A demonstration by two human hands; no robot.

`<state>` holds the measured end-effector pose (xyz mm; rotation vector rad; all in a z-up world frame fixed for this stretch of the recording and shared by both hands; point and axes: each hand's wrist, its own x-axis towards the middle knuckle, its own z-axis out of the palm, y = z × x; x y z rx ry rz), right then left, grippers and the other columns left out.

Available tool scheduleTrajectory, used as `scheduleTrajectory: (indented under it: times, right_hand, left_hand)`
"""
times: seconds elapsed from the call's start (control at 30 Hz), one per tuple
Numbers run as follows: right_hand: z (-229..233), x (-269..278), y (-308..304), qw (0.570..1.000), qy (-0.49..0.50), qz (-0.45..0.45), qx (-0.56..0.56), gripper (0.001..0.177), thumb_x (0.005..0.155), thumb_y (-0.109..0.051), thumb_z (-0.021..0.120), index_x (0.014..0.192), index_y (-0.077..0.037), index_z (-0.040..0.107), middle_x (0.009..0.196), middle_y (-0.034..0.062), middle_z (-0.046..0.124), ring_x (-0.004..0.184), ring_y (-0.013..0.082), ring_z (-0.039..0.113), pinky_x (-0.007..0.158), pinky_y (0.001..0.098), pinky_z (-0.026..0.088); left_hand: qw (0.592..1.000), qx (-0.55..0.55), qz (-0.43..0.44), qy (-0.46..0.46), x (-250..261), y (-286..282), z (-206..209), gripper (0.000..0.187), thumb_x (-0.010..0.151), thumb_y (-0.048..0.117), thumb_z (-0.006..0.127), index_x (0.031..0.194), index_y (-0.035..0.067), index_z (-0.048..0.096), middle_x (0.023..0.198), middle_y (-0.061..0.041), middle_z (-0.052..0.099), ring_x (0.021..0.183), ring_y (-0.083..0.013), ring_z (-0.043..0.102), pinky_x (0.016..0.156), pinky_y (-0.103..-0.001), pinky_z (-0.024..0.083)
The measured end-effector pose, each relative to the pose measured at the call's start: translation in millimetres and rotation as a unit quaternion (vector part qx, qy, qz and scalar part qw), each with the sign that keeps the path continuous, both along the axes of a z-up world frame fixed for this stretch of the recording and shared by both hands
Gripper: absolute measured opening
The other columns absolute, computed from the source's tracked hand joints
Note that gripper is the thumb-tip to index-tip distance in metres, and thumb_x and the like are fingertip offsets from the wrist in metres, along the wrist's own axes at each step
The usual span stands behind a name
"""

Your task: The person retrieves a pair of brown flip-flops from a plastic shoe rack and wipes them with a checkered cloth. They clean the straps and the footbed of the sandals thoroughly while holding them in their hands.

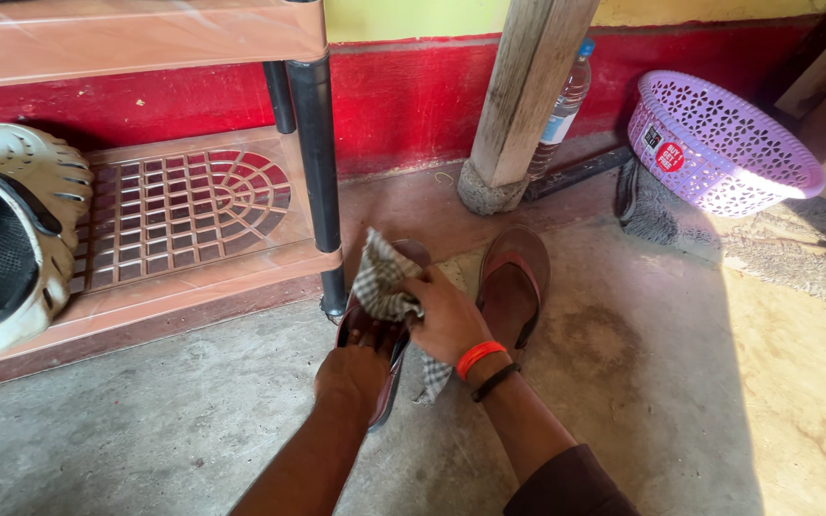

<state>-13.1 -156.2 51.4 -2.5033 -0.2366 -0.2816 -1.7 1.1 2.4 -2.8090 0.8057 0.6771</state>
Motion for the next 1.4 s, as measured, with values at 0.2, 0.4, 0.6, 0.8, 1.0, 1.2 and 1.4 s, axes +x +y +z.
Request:
scheduleTrajectory:
  times: [0.2, 0.4, 0.6, 0.8, 1.0, 1.2, 1.4]
  right_hand:
    - [3, 4, 2, 0.994, -0.079, -0.015, 0.077, 0.065, 0.073, -0.008, 0.076, 0.134, -0.005, 0.055, 0.120, 0.0220, 0.063, 0.113, 0.0403, 0.062, 0.094, 0.0457, 0.051]
    - [-12, 18, -24, 0.978, 0.034, -0.169, 0.121, 0.050, 0.088, -0.027, 0.073, 0.129, -0.004, 0.059, 0.121, 0.0233, 0.074, 0.117, 0.0367, 0.072, 0.100, 0.0420, 0.055]
    - [-31, 11, 5, 0.999, 0.019, -0.029, 0.005, 0.071, 0.085, -0.030, 0.081, 0.141, -0.001, 0.049, 0.143, 0.0296, 0.044, 0.128, 0.0478, 0.042, 0.104, 0.0504, 0.037]
    - [-4, -2, 23, 1.000, -0.016, -0.020, 0.009, 0.052, 0.072, -0.001, 0.064, 0.123, -0.007, 0.067, 0.130, 0.0174, 0.062, 0.119, 0.0423, 0.058, 0.104, 0.0437, 0.048]
    - [-15, 12, -12, 0.989, -0.090, -0.014, 0.114, 0.051, 0.072, 0.005, 0.058, 0.121, -0.006, 0.071, 0.118, 0.0185, 0.070, 0.112, 0.0393, 0.068, 0.101, 0.0426, 0.052]
    - [-19, 9, -8, 0.993, -0.077, 0.020, 0.082, 0.048, 0.070, 0.002, 0.066, 0.117, -0.006, 0.070, 0.112, 0.0201, 0.065, 0.107, 0.0419, 0.064, 0.095, 0.0445, 0.052]
    - [-12, 1, 12, 0.997, -0.018, 0.024, 0.070, 0.050, 0.069, 0.002, 0.064, 0.118, -0.009, 0.070, 0.114, 0.0187, 0.061, 0.109, 0.0414, 0.063, 0.093, 0.0449, 0.052]
  left_hand:
    - [1.000, -0.013, 0.011, -0.003, 0, 1, -1, 0.073, 0.104, 0.019, 0.050, 0.166, 0.015, 0.012, 0.169, -0.014, 0.021, 0.150, -0.0341, 0.036, 0.112, -0.042, 0.047]
    - [1.000, -0.010, -0.010, -0.023, 5, -1, -18, 0.076, 0.106, 0.022, 0.048, 0.166, 0.014, 0.003, 0.172, -0.012, 0.007, 0.154, -0.0353, 0.025, 0.118, -0.042, 0.039]
    - [0.999, -0.024, -0.001, -0.029, 8, -1, -28, 0.070, 0.104, 0.023, 0.048, 0.163, 0.007, 0.014, 0.170, -0.012, 0.016, 0.154, -0.0332, 0.026, 0.111, -0.043, 0.046]
    - [1.000, -0.020, 0.011, -0.001, 11, 1, -27, 0.057, 0.107, 0.018, 0.044, 0.163, 0.010, 0.034, 0.160, -0.017, 0.047, 0.146, -0.0310, 0.049, 0.110, -0.044, 0.051]
    - [0.999, -0.014, -0.012, -0.035, 6, -1, -21, 0.077, 0.104, 0.021, 0.049, 0.165, 0.016, 0.004, 0.172, -0.013, 0.010, 0.153, -0.0345, 0.026, 0.115, -0.042, 0.042]
    - [0.999, -0.018, -0.006, -0.034, 5, -1, -17, 0.076, 0.104, 0.017, 0.048, 0.165, 0.016, 0.004, 0.172, -0.012, 0.009, 0.154, -0.0344, 0.025, 0.114, -0.042, 0.044]
    - [0.999, -0.026, 0.030, -0.007, 2, 4, -13, 0.061, 0.107, 0.013, 0.042, 0.166, 0.016, 0.025, 0.167, -0.014, 0.037, 0.149, -0.0308, 0.047, 0.112, -0.042, 0.050]
